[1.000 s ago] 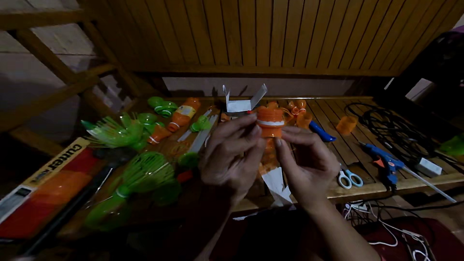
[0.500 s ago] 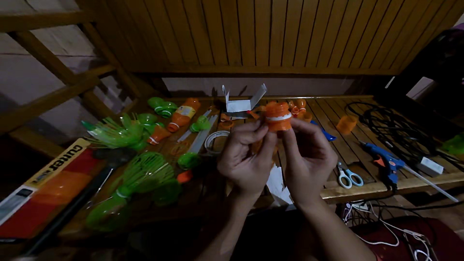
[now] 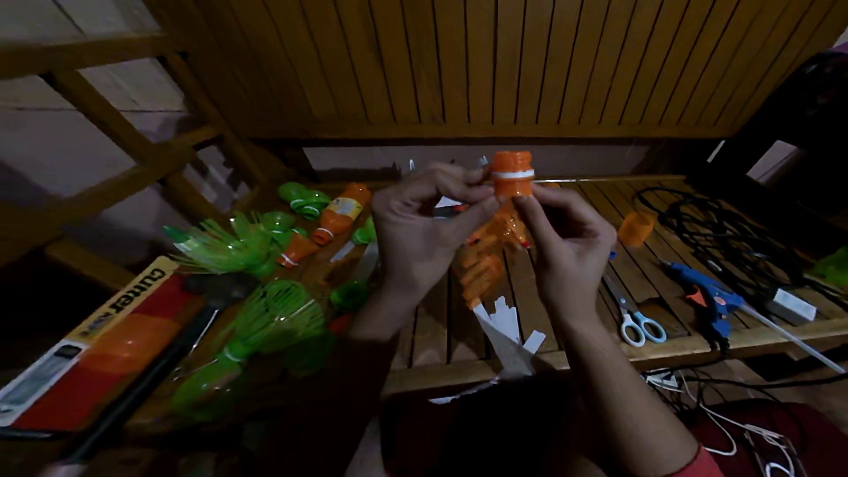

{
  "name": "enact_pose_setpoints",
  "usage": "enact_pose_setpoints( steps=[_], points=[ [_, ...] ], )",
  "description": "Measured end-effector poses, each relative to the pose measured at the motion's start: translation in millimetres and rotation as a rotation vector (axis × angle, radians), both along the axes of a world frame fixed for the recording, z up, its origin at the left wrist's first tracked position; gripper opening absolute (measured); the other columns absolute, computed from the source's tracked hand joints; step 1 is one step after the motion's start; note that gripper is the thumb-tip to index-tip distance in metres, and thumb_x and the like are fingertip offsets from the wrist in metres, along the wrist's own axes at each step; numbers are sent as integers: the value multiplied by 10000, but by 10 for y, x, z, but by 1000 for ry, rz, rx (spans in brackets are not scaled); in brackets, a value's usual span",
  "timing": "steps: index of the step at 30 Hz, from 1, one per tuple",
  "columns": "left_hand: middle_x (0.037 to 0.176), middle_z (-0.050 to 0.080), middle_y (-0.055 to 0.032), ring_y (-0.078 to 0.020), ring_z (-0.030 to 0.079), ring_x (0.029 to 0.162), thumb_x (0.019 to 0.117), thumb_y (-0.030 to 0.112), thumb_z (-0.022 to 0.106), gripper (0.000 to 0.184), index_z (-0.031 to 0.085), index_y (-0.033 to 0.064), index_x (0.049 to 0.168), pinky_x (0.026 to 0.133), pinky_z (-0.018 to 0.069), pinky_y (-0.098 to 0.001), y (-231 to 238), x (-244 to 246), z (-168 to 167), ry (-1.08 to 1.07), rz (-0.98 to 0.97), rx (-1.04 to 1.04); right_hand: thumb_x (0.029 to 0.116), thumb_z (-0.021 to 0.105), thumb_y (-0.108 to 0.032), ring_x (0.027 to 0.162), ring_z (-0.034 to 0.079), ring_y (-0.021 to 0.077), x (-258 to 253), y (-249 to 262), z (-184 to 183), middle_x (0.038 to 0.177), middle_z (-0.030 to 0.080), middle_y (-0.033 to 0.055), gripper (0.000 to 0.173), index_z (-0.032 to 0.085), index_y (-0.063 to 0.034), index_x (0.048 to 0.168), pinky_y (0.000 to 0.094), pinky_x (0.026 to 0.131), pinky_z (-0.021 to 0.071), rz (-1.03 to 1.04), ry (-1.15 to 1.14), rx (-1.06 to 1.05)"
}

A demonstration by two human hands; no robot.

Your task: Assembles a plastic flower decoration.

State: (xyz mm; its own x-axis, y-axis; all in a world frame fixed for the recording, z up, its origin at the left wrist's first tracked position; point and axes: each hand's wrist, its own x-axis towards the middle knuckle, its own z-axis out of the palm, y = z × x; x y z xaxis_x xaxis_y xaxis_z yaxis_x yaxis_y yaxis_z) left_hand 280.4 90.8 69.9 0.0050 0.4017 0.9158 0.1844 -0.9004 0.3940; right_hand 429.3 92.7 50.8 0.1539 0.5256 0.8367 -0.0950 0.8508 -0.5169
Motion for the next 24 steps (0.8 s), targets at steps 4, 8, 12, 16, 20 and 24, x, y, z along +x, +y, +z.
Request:
enact_pose_setpoints(
  steps=[4, 8, 12, 16, 20, 24],
  points=[
    [954, 737, 94, -24, 712, 952, 805, 5, 810, 165, 707, 128, 844, 864, 600, -212, 136, -137, 245, 66, -16, 36, 956, 663, -6, 728, 622, -35, 9, 89, 163, 867, 690, -1, 120, 705, 53, 1052, 126, 679, 534, 24, -66, 9],
    [925, 704, 90, 16, 689, 906, 807, 45, 812, 143, 688, 94, 857, 828, 582, -161, 122, -233, 436, 200, 53, 47, 931, 665, 15, 741, 648, -9, 5, 209, 277, 864, 721, 9, 100, 707, 47, 1015, 163, 681, 559, 31, -91, 59],
    [927, 683, 74, 25, 670, 861, 797, 63, 826, 159, 686, 81, 870, 781, 575, -136, 34, -254, 540, 277, 50, -35, 935, 652, 1, 700, 616, -27, 38, 204, 348, 815, 689, -9, 81, 699, 33, 992, 142, 637, 529, 16, -143, 34],
    [1025, 701, 96, -4, 683, 920, 904, 116, 722, 122, 685, 109, 1020, 811, 588, -173, -110, -340, 548, 275, -117, -218, 932, 649, 8, 700, 621, -46, 76, 93, 385, 817, 693, -47, 64, 704, -12, 956, 129, 651, 534, 82, -118, -83],
    [1184, 665, 91, -54, 663, 1041, 928, 369, 719, 416, 604, 171, 1275, 883, 574, -220, -345, -346, 195, 150, -183, -349, 959, 621, 2, 588, 562, -49, 72, -96, 346, 709, 632, -66, 98, 704, -44, 934, 107, 544, 483, 156, -100, -215],
    [1243, 641, 147, -39, 644, 1130, 774, 298, 858, 618, 572, 216, 1316, 961, 567, -236, -425, -195, -171, 51, -106, -221, 971, 611, 7, 592, 586, -29, 37, -179, 206, 735, 664, -49, 114, 707, -47, 943, 130, 554, 511, 273, -62, -278]
  ],
)
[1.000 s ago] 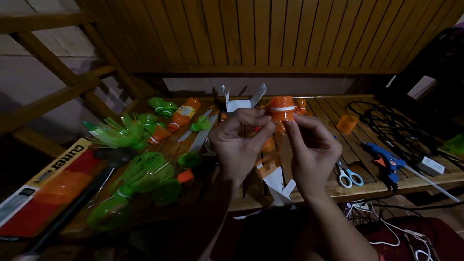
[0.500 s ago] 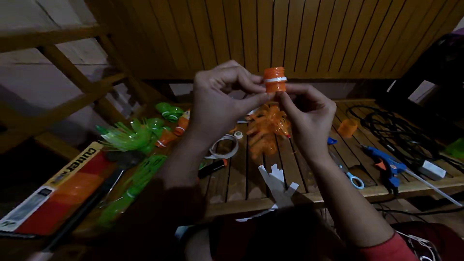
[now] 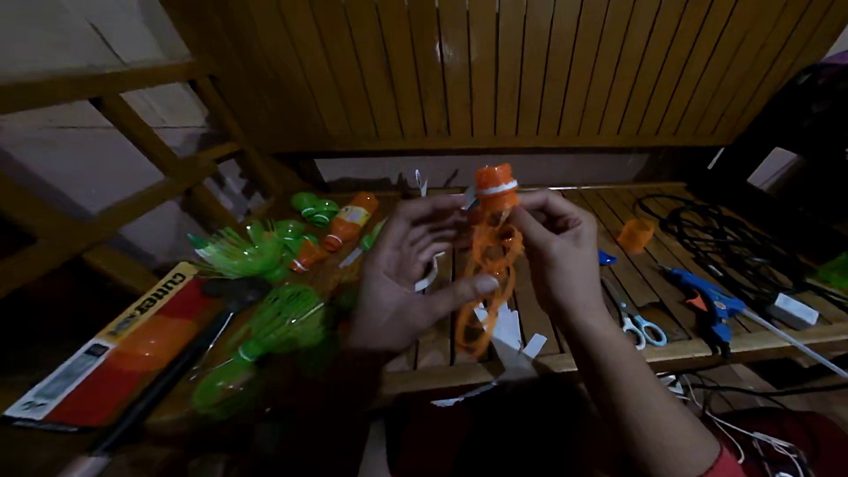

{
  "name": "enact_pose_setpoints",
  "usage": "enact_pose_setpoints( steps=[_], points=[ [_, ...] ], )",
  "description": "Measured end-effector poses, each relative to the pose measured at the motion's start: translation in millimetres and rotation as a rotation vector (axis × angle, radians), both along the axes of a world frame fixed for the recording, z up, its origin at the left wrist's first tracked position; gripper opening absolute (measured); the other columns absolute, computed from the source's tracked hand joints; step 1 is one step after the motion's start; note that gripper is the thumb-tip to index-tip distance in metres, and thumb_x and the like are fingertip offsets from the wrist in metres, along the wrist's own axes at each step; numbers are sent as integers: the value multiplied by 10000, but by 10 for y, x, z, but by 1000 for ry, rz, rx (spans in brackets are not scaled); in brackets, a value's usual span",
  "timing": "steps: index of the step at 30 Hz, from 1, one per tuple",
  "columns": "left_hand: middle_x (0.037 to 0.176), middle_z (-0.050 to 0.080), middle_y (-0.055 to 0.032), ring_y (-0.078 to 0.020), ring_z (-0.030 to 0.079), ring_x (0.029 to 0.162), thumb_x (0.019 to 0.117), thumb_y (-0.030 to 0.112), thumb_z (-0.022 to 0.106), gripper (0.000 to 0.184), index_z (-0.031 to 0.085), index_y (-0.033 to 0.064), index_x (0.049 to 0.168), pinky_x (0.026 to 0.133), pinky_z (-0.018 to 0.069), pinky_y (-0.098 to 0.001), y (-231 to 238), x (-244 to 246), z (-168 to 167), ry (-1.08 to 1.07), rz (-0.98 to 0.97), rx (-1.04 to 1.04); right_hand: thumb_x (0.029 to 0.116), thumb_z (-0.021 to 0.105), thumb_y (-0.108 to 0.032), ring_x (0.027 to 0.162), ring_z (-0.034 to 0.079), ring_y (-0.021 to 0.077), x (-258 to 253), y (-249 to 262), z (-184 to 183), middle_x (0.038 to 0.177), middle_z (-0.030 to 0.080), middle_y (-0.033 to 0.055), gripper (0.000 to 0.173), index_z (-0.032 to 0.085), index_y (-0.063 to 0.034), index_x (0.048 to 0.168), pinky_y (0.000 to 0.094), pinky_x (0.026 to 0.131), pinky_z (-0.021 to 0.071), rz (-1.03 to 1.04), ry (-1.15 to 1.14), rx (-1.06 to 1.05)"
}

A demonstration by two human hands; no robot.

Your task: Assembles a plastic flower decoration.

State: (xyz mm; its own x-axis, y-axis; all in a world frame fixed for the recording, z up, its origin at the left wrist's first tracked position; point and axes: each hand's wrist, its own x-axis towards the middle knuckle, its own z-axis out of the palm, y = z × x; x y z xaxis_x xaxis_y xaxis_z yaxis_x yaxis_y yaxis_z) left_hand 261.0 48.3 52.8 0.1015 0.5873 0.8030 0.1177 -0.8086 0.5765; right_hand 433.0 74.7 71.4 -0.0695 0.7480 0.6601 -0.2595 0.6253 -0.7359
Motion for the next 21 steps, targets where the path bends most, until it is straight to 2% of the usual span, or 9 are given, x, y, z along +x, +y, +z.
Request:
enact_pose_setpoints(
  steps=[2, 4, 7, 9, 12, 14, 16, 18, 21],
  points=[
    [1243, 650, 193, 9, 618, 1155, 852, 253, 819, 432, 647, 251, 1248, 992, 535, -202, 48, 16, -69, 49, 55, 162, 964, 614, 15, 631, 608, -26, -9, -22, -59, 750, 673, -51, 112, 708, -42, 948, 141, 602, 532, 25, 19, -12],
    [1229, 657, 150, 10, 602, 1181, 907, 254, 773, 277, 719, 216, 1176, 990, 526, -177, 104, -19, -80, 129, 95, 287, 964, 618, 12, 626, 603, -25, 0, -35, -107, 735, 669, -55, 114, 714, -45, 941, 138, 599, 524, 25, 29, -23],
    [1206, 666, 60, -23, 618, 1166, 956, 219, 724, 140, 734, 156, 1081, 974, 538, -185, 138, -83, -62, 224, 131, 393, 949, 631, 6, 619, 599, -26, 30, -35, -166, 725, 670, -61, 116, 725, -60, 932, 138, 589, 513, -14, 18, -51],
    [1212, 666, 6, -44, 620, 1167, 974, 163, 698, 123, 732, 126, 1086, 991, 528, -196, 109, -121, -60, 301, 188, 443, 944, 639, -7, 611, 588, -35, 39, -26, -214, 720, 667, -69, 113, 730, -72, 924, 130, 574, 498, -42, -1, -52],
    [1259, 663, -79, -104, 609, 1202, 1007, 70, 610, 211, 715, 114, 1184, 1019, 483, -205, -10, -158, -79, 506, 346, 517, 931, 653, 4, 632, 607, -30, 40, -20, -267, 740, 678, -62, 102, 732, -60, 939, 134, 594, 517, -70, -17, -41],
    [1246, 675, -103, -116, 626, 1153, 1006, 39, 587, 249, 715, 124, 1202, 981, 469, -179, -58, -139, -97, 595, 466, 568, 921, 662, 9, 647, 621, -21, 33, -17, -284, 751, 686, -56, 98, 731, -59, 937, 141, 605, 528, -78, -13, -47],
    [1226, 673, -111, -108, 631, 1125, 994, 12, 587, 258, 721, 116, 1188, 966, 469, -161, -54, -119, -121, 592, 515, 588, 925, 658, 9, 656, 628, -13, 26, -19, -288, 757, 688, -46, 95, 723, -58, 940, 144, 610, 531, -72, -8, -63],
    [1218, 678, -99, -104, 618, 1180, 990, 18, 602, 231, 723, 103, 1167, 1009, 466, -174, -31, -97, -148, 533, 510, 574, 932, 648, 5, 665, 630, -16, 15, -27, -288, 766, 684, -49, 94, 708, -66, 939, 138, 618, 531, -67, -4, -74],
    [1182, 695, -68, -90, 631, 1173, 964, 34, 648, 172, 743, 76, 1102, 986, 517, -196, 7, -55, -196, 387, 374, 527, 926, 629, 19, 667, 628, -10, -4, -30, -297, 764, 681, -43, 114, 706, -60, 953, 141, 618, 526, -43, 25, -80]
  ],
)
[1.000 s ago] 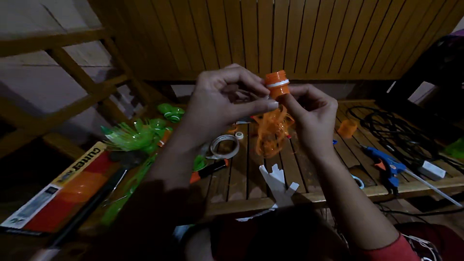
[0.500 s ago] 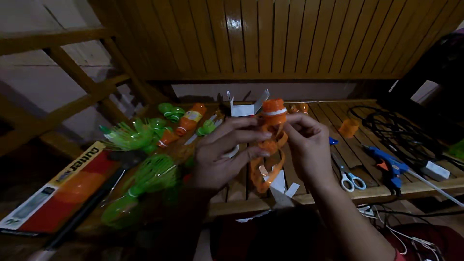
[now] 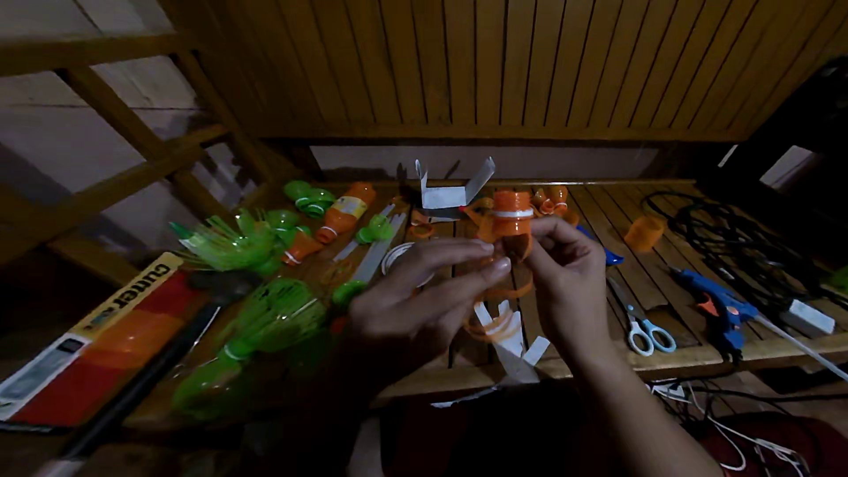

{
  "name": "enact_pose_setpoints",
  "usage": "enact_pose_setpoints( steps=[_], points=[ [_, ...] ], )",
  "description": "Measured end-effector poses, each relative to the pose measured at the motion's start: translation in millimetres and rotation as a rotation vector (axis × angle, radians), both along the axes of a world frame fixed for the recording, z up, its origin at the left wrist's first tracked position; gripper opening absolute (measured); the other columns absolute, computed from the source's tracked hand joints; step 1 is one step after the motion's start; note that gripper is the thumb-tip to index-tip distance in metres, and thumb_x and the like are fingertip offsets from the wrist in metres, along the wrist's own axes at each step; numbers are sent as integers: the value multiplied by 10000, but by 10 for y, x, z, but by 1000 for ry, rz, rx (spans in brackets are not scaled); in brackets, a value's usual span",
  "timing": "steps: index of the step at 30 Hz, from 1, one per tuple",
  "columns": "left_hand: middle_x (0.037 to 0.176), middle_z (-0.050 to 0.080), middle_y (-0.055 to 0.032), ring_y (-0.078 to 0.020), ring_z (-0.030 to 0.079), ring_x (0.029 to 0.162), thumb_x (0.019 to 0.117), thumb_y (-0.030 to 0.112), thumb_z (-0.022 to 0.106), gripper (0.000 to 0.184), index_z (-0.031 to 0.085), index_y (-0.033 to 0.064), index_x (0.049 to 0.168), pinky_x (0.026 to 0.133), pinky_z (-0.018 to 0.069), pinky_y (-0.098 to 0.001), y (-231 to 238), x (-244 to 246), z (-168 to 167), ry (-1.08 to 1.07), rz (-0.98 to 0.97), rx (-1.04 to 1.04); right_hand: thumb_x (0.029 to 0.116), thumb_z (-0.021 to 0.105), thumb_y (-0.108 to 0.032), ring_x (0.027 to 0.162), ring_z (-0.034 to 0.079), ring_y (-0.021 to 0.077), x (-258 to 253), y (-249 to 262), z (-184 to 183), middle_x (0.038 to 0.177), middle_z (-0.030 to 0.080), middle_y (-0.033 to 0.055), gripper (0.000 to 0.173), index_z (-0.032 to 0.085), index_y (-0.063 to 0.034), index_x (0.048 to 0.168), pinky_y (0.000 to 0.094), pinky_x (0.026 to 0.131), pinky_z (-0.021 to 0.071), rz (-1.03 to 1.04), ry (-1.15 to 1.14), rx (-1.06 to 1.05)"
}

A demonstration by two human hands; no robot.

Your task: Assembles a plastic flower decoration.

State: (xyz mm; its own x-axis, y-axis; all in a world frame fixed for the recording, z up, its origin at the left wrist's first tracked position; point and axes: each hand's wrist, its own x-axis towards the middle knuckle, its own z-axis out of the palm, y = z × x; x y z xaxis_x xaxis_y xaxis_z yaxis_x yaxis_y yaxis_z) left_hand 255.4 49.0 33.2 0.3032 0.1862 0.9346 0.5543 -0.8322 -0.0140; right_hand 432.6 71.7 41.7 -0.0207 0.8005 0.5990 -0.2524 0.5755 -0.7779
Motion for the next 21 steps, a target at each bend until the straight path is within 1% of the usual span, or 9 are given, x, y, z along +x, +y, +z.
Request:
enact_pose_setpoints(
  steps=[3, 5, 7, 9, 12, 15, 18, 19, 21],
  points=[
    [1202, 708, 38, -41, 650, 1139, 1011, 144, 599, 156, 730, 109, 1087, 940, 560, -203, -15, -54, 29, -141, -149, -123, 924, 628, 17, 665, 646, 2, 6, 8, -10, 756, 693, -32, 112, 708, -57, 949, 154, 620, 542, 24, 0, 9],
    [1268, 686, 93, -62, 637, 1191, 1003, 225, 619, 224, 694, 172, 1207, 990, 551, -247, -7, -95, 118, -240, -224, -269, 919, 637, 10, 680, 649, 1, 21, 11, -15, 765, 691, -42, 110, 713, -62, 954, 164, 644, 556, 70, -24, 15],
    [1391, 611, 87, -101, 593, 1268, 967, 320, 677, 454, 575, 188, 1389, 1038, 526, -280, 36, -110, 239, -264, -353, -499, 903, 647, 9, 665, 618, -24, 29, 6, -17, 748, 669, -67, 107, 707, -72, 940, 146, 635, 534, 120, -73, 1],
    [1375, 623, 63, -100, 623, 1222, 950, 308, 710, 594, 477, 160, 1476, 1001, 543, -253, 121, -93, 311, -234, -479, -672, 888, 651, 31, 648, 595, -47, 24, 3, -19, 733, 660, -84, 123, 706, -73, 923, 123, 618, 512, 169, -126, -20],
    [1191, 711, 58, -73, 697, 1043, 958, 188, 707, 325, 653, 123, 1272, 893, 590, -213, 209, -44, 300, -315, -541, -683, 903, 663, 34, 648, 603, -43, 31, 36, -30, 727, 679, -73, 115, 714, -69, 915, 132, 631, 514, 179, -165, -100],
    [1208, 692, 59, -87, 676, 1086, 978, 162, 671, 275, 641, 152, 1251, 938, 571, -248, 288, -129, 219, -481, -447, -659, 934, 658, 7, 666, 629, -9, 67, 101, -55, 747, 699, -38, 81, 713, -51, 931, 160, 657, 534, 149, -177, -204],
    [1156, 668, 13, -62, 664, 1016, 929, 93, 697, 315, 607, 80, 1230, 873, 578, -257, 379, -207, -68, -353, -59, -777, 958, 631, -4, 700, 630, 15, 114, 147, -59, 761, 683, -26, 93, 711, -45, 936, 176, 689, 531, 173, -208, -278],
    [1121, 681, -59, -131, 671, 977, 897, 67, 728, 316, 639, 42, 1199, 844, 577, -332, 412, -190, -214, -246, 68, -857, 960, 621, -3, 709, 633, 15, 125, 155, -56, 765, 685, -25, 105, 714, -44, 936, 179, 697, 531, 187, -217, -295],
    [1171, 668, -230, -333, 640, 1099, 897, 59, 743, 358, 652, -54, 1225, 969, 511, -490, 423, -116, -452, -20, 174, -1027, 953, 612, 16, 701, 634, 6, 143, 163, -54, 754, 689, -29, 115, 709, -40, 926, 173, 696, 532, 219, -226, -313]
  ],
)
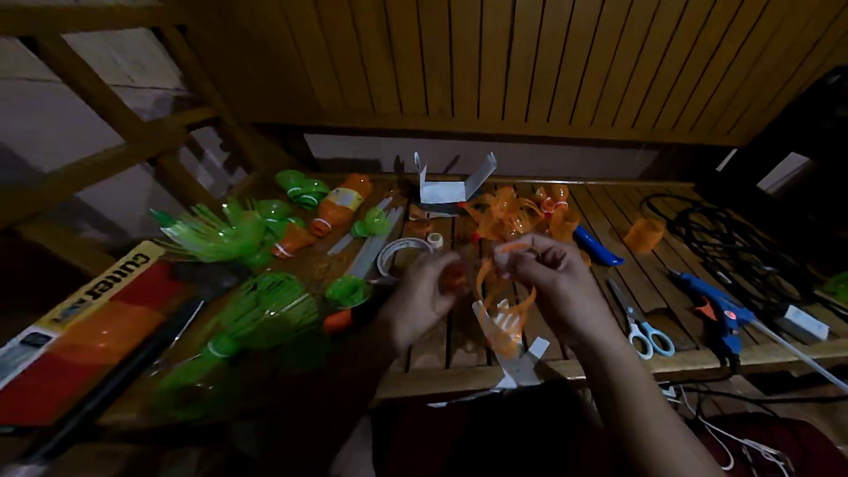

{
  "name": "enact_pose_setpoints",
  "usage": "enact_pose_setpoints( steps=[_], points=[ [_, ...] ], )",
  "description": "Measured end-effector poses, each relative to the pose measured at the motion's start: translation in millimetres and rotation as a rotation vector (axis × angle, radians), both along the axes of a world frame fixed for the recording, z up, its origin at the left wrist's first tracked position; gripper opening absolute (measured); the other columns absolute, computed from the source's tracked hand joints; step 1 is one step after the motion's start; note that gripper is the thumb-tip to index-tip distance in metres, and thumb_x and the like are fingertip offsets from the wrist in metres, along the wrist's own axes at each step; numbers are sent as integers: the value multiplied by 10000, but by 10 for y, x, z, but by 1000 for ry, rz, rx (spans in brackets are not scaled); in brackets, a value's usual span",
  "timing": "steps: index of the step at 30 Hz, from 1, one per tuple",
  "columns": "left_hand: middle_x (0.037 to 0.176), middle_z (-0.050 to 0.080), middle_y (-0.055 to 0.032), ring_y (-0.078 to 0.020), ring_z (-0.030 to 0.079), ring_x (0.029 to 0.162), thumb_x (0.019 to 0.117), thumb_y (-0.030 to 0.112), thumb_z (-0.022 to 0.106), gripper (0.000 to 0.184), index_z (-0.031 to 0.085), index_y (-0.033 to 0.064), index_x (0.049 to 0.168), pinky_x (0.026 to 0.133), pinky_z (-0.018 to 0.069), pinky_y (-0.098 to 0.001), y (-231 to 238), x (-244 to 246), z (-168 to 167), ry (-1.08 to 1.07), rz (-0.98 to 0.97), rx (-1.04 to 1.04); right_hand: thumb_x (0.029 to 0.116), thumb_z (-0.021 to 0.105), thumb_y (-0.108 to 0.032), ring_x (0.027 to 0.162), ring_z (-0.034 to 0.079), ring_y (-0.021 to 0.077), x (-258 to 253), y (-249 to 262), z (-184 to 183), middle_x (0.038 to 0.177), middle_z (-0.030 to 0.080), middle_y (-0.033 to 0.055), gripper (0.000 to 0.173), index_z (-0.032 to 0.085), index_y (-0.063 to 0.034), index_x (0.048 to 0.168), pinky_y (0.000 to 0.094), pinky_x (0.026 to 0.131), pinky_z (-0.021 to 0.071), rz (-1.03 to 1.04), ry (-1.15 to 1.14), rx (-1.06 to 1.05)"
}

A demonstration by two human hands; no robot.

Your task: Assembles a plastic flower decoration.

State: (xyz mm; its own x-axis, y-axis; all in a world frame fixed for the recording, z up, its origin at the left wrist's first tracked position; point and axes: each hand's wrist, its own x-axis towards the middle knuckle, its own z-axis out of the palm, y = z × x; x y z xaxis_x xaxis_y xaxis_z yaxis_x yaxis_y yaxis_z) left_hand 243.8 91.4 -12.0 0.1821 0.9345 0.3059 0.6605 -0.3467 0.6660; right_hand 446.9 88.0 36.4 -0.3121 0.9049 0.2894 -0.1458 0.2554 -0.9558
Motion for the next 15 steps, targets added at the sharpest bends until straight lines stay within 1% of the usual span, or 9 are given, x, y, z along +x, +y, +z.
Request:
enact_pose_setpoints(
  steps=[3, 5, 6, 7, 8, 10, 11, 13, 15],
  points=[
    [1261, 635, -276, -404, 585, 1225, 929, 103, 716, 408, 626, -78, 1283, 1072, 443, -512, -4, 5, -160, 154, -68, -98, 945, 594, 43, 716, 643, -5, 17, 3, -16, 757, 689, -44, 132, 691, -45, 927, 171, 723, 543, 49, -8, 1],
    [1350, 599, -244, -366, 557, 1268, 954, 109, 690, 414, 611, -73, 1317, 1078, 440, -494, -28, -37, -27, 6, -29, -58, 950, 592, 34, 719, 631, -16, 21, -8, -7, 764, 680, -53, 126, 678, -55, 925, 160, 713, 530, 63, -45, 5],
    [1309, 645, -169, -263, 614, 1191, 969, 136, 661, 342, 654, -36, 1264, 1007, 496, -425, -58, -55, 61, -119, -5, 57, 951, 595, 31, 706, 619, -29, 17, -17, -1, 755, 675, -62, 127, 676, -60, 918, 148, 691, 518, 67, -60, 6],
    [1241, 694, -49, -118, 658, 1093, 977, 192, 638, 298, 686, 32, 1224, 932, 539, -311, -86, -70, 157, -231, -14, 183, 948, 598, 30, 693, 612, -39, 11, -26, 4, 746, 669, -70, 130, 677, -67, 910, 138, 673, 512, 74, -68, 7],
    [1194, 708, 31, -37, 664, 1057, 976, 200, 629, 284, 684, 66, 1221, 916, 550, -237, -128, -73, 275, -327, -89, 267, 946, 604, 28, 687, 608, -43, 6, -37, 8, 743, 665, -74, 129, 681, -69, 909, 134, 665, 512, 82, -75, 6],
    [1135, 726, 77, -16, 685, 1001, 937, 194, 703, 313, 695, 85, 1231, 887, 577, -204, -202, -38, 434, -395, -273, 379, 943, 616, 21, 676, 597, -51, -4, -63, 21, 733, 657, -85, 126, 682, -78, 902, 128, 653, 503, 95, -99, 12],
    [1085, 736, 78, -16, 694, 959, 909, 162, 730, 281, 723, 85, 1178, 862, 587, -196, -224, 1, 462, -376, -305, 437, 940, 618, 20, 680, 602, -52, -7, -73, 28, 733, 656, -89, 124, 684, -80, 905, 130, 662, 511, 101, -112, 23],
    [1010, 748, 72, -14, 699, 941, 876, 100, 738, 155, 780, 103, 1025, 842, 589, -179, -248, 55, 461, -317, -272, 542, 937, 635, 17, 674, 596, -56, -12, -85, 33, 728, 653, -91, 108, 688, -73, 907, 122, 653, 501, 101, -123, 43],
    [993, 750, 55, -25, 703, 967, 874, 56, 721, 113, 785, 107, 952, 850, 589, -181, -248, 65, 427, -293, -259, 629, 938, 633, 24, 678, 598, -59, -7, -102, 38, 734, 656, -87, 108, 691, -65, 916, 121, 657, 506, 103, -122, 46]
  ],
)
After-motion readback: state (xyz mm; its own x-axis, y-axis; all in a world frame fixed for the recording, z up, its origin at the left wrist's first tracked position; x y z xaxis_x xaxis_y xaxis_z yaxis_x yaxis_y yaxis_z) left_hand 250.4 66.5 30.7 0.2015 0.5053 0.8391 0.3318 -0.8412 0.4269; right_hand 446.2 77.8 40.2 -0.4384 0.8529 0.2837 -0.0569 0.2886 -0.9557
